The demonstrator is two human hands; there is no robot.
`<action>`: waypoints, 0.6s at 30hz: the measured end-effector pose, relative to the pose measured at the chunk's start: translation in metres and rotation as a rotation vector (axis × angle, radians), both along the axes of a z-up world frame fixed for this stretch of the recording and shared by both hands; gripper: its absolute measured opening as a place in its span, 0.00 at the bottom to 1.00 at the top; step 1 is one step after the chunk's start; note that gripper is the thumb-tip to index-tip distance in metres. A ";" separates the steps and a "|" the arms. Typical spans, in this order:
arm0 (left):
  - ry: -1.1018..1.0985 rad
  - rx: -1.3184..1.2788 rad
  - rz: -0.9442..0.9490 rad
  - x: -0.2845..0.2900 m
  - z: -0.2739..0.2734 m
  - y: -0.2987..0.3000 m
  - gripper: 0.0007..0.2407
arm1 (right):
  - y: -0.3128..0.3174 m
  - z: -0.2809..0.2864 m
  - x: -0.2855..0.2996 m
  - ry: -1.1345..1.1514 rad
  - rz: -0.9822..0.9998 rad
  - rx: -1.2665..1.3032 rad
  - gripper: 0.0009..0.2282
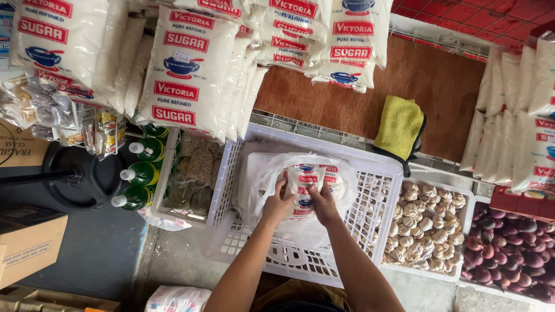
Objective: Wiping down and organizing individual bags of sugar into a crate.
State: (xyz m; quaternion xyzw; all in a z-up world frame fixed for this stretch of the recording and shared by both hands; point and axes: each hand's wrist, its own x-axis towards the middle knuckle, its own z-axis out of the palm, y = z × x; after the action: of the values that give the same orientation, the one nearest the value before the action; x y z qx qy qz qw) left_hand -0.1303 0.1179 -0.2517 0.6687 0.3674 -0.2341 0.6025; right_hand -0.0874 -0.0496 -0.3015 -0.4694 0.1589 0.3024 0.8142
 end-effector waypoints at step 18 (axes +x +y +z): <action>-0.683 0.955 -0.417 0.005 0.001 0.046 0.16 | 0.028 -0.024 0.020 0.013 0.067 -0.260 0.26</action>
State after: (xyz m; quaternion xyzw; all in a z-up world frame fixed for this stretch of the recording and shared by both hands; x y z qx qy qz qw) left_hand -0.1254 0.1636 -0.2509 0.9591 0.0798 0.0704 0.2623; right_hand -0.0671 -0.0215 -0.3254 -0.5742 0.1864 0.3094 0.7347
